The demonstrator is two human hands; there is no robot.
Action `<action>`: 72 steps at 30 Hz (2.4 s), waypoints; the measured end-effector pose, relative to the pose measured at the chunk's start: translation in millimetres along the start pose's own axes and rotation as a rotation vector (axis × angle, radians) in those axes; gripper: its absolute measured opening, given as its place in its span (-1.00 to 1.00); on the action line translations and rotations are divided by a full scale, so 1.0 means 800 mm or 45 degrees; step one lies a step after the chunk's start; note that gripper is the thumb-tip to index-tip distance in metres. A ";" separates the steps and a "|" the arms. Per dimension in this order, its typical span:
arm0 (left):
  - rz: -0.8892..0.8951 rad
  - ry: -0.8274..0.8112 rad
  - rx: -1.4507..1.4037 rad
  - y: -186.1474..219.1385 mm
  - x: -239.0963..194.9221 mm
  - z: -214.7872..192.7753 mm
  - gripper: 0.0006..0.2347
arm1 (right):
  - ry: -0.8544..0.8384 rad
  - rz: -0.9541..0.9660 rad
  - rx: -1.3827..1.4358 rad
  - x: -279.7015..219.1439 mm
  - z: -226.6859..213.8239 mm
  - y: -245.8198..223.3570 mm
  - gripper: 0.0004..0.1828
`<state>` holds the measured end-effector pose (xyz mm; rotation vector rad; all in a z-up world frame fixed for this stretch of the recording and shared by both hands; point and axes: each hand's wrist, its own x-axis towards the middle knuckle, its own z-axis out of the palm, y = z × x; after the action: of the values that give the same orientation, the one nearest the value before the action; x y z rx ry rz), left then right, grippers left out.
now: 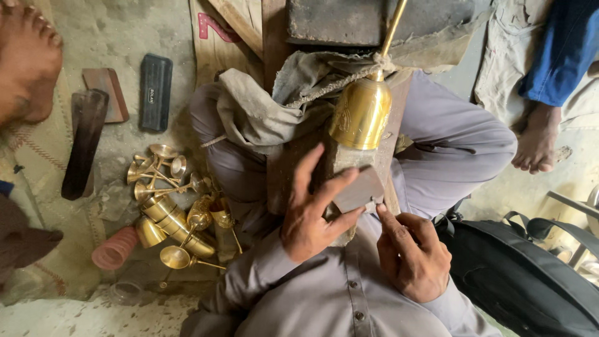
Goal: The person engraves a brass oil lamp using a chisel and hammer while seated on the floor. They hold the lamp steady, strike the chisel to create patterns, and occasionally wipe the surface with a cloth.
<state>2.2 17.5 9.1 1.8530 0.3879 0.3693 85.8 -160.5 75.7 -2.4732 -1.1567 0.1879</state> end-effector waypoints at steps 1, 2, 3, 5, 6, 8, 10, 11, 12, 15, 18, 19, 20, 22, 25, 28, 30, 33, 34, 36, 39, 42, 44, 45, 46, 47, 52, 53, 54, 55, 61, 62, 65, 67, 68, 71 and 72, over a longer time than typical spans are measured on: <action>-0.033 -0.108 0.072 0.002 0.003 -0.009 -0.34 | 0.007 0.004 0.006 0.000 -0.002 0.001 -0.47; -0.067 -0.218 0.144 0.005 0.005 -0.018 -0.33 | 0.013 0.010 0.014 0.000 -0.002 0.002 -0.47; -0.020 -0.286 0.246 0.008 0.007 -0.027 -0.35 | 0.020 0.016 0.022 0.000 -0.002 0.002 -0.47; 0.056 -0.414 0.456 0.016 0.006 -0.044 -0.32 | 0.062 0.016 -0.007 -0.001 -0.001 0.002 -0.48; 0.074 -0.418 0.481 0.019 0.007 -0.051 -0.34 | 0.093 0.016 -0.023 -0.001 0.001 0.002 -0.49; 0.122 -0.430 0.532 0.023 0.011 -0.058 -0.39 | 0.131 -0.027 -0.016 0.003 0.003 0.003 -0.49; 0.169 -0.284 0.445 0.028 0.014 -0.052 -0.40 | 0.172 -0.049 -0.008 0.005 0.003 0.004 -0.50; 0.189 -0.217 0.395 0.029 0.013 -0.047 -0.37 | 0.189 -0.053 -0.003 0.004 0.003 0.003 -0.51; 0.147 -0.151 0.307 0.029 0.012 -0.041 -0.32 | 0.200 -0.061 0.001 0.003 0.003 0.003 -0.52; 0.042 0.010 0.121 0.025 0.007 -0.019 -0.21 | 0.132 -0.043 -0.008 -0.003 0.003 0.002 -0.52; 0.034 0.053 0.108 0.018 0.003 -0.008 -0.29 | 0.068 -0.024 0.002 -0.004 0.005 0.002 -0.50; 0.055 0.041 0.102 0.015 0.000 -0.009 -0.30 | 0.035 -0.035 -0.003 -0.005 0.006 0.001 -0.50; 0.072 0.021 0.092 0.014 -0.004 -0.009 -0.32 | -0.002 -0.036 -0.009 -0.008 0.004 -0.001 -0.49; 0.080 0.022 0.091 0.007 -0.005 -0.007 -0.31 | -0.050 -0.037 -0.023 -0.011 0.002 -0.006 -0.48; 0.094 0.060 0.000 -0.007 -0.003 0.001 -0.31 | -0.047 -0.003 -0.037 -0.009 0.002 -0.013 -0.47; 0.105 0.096 -0.095 -0.019 -0.011 0.011 -0.29 | -0.010 0.042 -0.060 -0.010 0.001 -0.022 -0.48; 0.112 0.097 -0.117 -0.025 -0.013 0.013 -0.28 | -0.029 0.030 -0.097 -0.006 0.002 -0.025 -0.49; 0.095 0.052 -0.101 -0.030 -0.012 0.017 -0.25 | -0.011 0.091 -0.109 0.000 0.003 -0.028 -0.54; 0.067 0.028 -0.083 -0.030 -0.011 0.018 -0.23 | -0.021 0.082 -0.109 0.001 0.001 -0.029 -0.54; 0.062 0.009 -0.044 -0.029 -0.009 0.017 -0.21 | -0.037 0.064 -0.111 0.004 -0.004 -0.029 -0.54; 0.108 0.028 0.005 -0.029 -0.002 0.011 -0.23 | -0.081 0.110 -0.104 0.014 -0.006 -0.025 -0.56; 0.105 0.064 0.001 -0.027 0.002 0.008 -0.27 | 0.010 0.047 -0.197 0.023 -0.002 -0.028 -0.63; 0.122 0.105 -0.027 -0.028 0.002 0.007 -0.30 | -0.002 0.042 -0.189 0.029 0.004 -0.028 -0.60; 0.113 0.110 -0.046 -0.029 0.002 0.008 -0.29 | -0.008 0.038 -0.184 0.032 0.006 -0.027 -0.58; 0.106 0.098 -0.070 -0.029 0.001 0.007 -0.29 | -0.009 0.054 -0.188 0.031 0.006 -0.029 -0.59; 0.100 0.087 -0.093 -0.029 0.001 0.006 -0.29 | -0.009 0.070 -0.192 0.030 0.006 -0.032 -0.59; 0.102 0.110 -0.079 -0.031 0.004 0.009 -0.30 | -0.042 0.063 -0.210 0.040 0.000 -0.036 -0.62; 0.094 0.115 -0.092 -0.032 0.002 0.010 -0.30 | -0.034 0.072 -0.204 0.042 0.000 -0.036 -0.62; 0.105 0.114 -0.105 -0.034 0.003 0.010 -0.30 | -0.016 0.086 -0.197 0.043 0.001 -0.036 -0.62; 0.116 0.113 -0.118 -0.036 0.003 0.010 -0.29 | -0.035 0.076 -0.176 0.045 0.002 -0.035 -0.61; 0.106 0.106 -0.098 -0.033 0.005 0.010 -0.30 | -0.040 0.094 -0.233 0.045 -0.002 -0.040 -0.71; 0.116 0.115 -0.091 -0.033 0.004 0.009 -0.30 | -0.028 0.089 -0.245 0.045 0.000 -0.041 -0.71; 0.113 0.109 -0.131 -0.031 0.003 0.006 -0.28 | -0.038 0.132 -0.221 0.045 -0.001 -0.041 -0.69; 0.099 0.090 -0.096 -0.029 0.003 0.007 -0.29 | -0.054 0.170 -0.207 0.043 -0.006 -0.045 -0.69; 0.090 0.102 -0.072 -0.030 0.005 0.009 -0.30 | -0.054 0.154 -0.201 0.047 -0.007 -0.044 -0.70; 0.092 0.096 -0.123 -0.032 0.004 0.011 -0.29 | -0.033 0.076 -0.237 0.053 -0.007 -0.043 -0.73; 0.098 0.106 -0.138 -0.033 0.002 0.011 -0.29 | -0.011 0.060 -0.259 0.052 -0.006 -0.043 -0.75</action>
<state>5.4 18.6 -19.0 1.7543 0.3470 0.5123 89.9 -110.3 96.0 -2.6807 -1.1737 0.0982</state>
